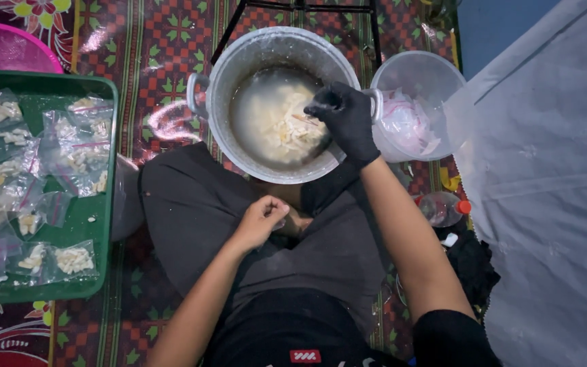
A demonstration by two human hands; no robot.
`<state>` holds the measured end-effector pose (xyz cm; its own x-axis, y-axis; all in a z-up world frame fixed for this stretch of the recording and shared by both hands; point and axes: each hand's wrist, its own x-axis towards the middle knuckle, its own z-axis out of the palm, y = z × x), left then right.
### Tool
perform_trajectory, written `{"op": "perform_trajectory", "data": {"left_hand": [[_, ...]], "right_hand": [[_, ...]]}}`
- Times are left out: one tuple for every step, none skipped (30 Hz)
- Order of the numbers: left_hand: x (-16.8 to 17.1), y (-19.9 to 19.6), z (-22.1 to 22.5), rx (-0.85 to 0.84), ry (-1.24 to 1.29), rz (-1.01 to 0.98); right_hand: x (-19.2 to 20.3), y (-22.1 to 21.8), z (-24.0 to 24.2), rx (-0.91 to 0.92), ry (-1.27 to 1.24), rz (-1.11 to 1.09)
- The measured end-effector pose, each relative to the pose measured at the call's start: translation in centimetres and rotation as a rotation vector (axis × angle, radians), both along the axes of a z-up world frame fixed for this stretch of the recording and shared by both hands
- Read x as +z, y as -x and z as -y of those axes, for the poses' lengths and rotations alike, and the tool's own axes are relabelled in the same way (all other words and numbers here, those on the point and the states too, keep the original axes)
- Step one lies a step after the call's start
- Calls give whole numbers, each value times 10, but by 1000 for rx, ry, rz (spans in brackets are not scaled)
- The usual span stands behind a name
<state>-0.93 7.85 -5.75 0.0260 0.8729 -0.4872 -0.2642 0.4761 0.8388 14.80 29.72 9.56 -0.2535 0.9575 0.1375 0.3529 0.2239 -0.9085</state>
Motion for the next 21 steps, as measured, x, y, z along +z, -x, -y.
{"op": "perform_trajectory", "data": {"left_hand": [[-3, 0, 0, -12, -4, -13], [-4, 0, 0, -12, -4, -13], [-5, 0, 0, -20, -15, -24], [-7, 0, 1, -29, -25, -35], [-7, 0, 0, -30, -25, -35], [-6, 0, 0, -25, -19, -34], [-6, -1, 0, -20, -12, -33], [-2, 0, 0, -21, -11, -32], [2, 0, 0, -23, -8, -32], [6, 1, 0, -24, -5, -33], [7, 1, 0, -25, -5, -33], [8, 1, 0, -26, 0, -32], [9, 2, 0, -28, 5, -31], [9, 2, 0, -28, 6, -31], [8, 2, 0, -42, -2, -50], [8, 2, 0, -55, -10, -69], [8, 2, 0, -54, -9, -70], [7, 2, 0, -53, -8, -67], [6, 2, 0, -51, -6, -65], [5, 2, 0, -52, -6, -64], [4, 2, -1, -55, -7, -67]], "right_hand": [[4, 1, 3, -21, 12, -10], [-4, -2, -1, -21, 12, -10], [-13, -4, -5, -23, -33, 10], [-21, -6, -10, -25, -79, 30], [-20, -5, -10, -26, -78, 30], [-19, -5, -9, 4, -37, 22], [-18, -4, -9, 33, 5, 13], [-15, -4, -8, 33, 7, 14], [-12, -4, -8, 35, 13, 44], [-8, -4, -7, 37, 18, 74], [-7, -4, -6, 37, 18, 74], [-7, -3, -5, 25, 29, 60], [-6, -3, -4, 13, 39, 46], [-3, -3, -2, 13, 39, 45], [1, -2, 0, -5, 27, 46], [4, -2, 1, -22, 14, 45], [5, -2, 1, -21, 15, 45], [5, -3, 1, -8, 16, 54], [6, -3, 1, 5, 16, 62], [-3, -3, -2, 5, 17, 62], [-12, -2, -5, 35, -5, 71]]}}
